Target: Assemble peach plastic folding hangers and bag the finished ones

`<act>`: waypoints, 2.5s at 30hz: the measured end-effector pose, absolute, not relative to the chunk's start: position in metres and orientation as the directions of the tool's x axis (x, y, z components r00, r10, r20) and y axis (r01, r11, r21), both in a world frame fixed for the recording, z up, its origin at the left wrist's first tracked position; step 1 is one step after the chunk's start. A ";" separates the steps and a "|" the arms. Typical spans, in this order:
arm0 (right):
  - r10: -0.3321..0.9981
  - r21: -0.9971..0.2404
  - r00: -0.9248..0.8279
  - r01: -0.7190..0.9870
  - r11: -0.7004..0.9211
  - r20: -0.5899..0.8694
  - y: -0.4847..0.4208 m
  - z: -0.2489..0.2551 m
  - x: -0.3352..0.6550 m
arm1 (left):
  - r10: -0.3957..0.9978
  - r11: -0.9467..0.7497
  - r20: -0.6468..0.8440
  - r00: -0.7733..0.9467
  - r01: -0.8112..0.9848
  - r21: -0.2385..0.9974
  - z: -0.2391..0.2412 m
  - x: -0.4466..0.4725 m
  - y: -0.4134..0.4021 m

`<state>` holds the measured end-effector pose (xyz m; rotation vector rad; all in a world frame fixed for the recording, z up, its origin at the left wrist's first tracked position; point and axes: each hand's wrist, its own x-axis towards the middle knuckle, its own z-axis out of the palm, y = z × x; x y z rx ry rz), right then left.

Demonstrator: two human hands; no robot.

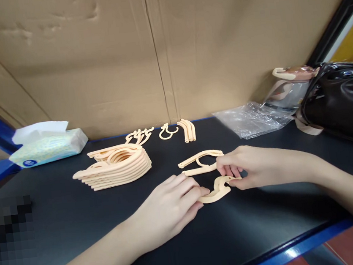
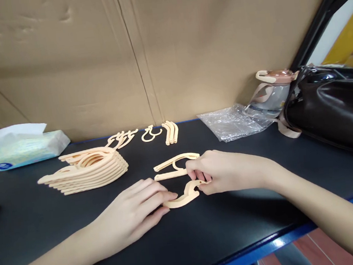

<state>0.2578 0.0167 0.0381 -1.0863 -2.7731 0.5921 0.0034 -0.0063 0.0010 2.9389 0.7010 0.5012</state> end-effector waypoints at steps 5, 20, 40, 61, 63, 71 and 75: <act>0.677 -0.464 -0.736 0.605 0.648 -0.014 0.017 0.040 0.258 | 0.477 -0.875 0.309 0.823 0.409 0.259 0.000 0.003 -0.006; 0.347 -0.174 -0.702 0.308 0.935 0.623 0.002 0.012 0.222 | 0.579 -0.815 0.478 0.661 0.482 0.320 -0.001 0.000 -0.008; 0.589 -0.080 -0.740 0.599 0.797 0.325 0.025 0.002 0.227 | 0.785 -0.595 0.288 0.549 0.798 0.100 0.002 -0.014 0.013; 0.643 -0.257 -0.712 0.590 0.766 0.282 0.022 0.004 0.229 | 0.687 -0.709 0.260 0.678 0.705 0.033 0.001 -0.010 0.011; 0.638 -0.277 -0.722 0.576 0.769 0.267 0.023 0.004 0.229 | 0.691 -0.710 0.248 0.679 0.702 0.056 0.001 -0.010 0.011; 0.642 -0.311 -0.738 0.572 0.759 0.207 0.025 0.008 0.229 | 0.726 -0.684 0.231 0.648 0.716 0.139 0.000 -0.011 0.010; 0.627 -0.407 -0.762 0.527 0.746 0.164 0.023 0.010 0.230 | 0.735 -0.676 0.223 0.641 0.718 0.166 0.000 -0.011 0.010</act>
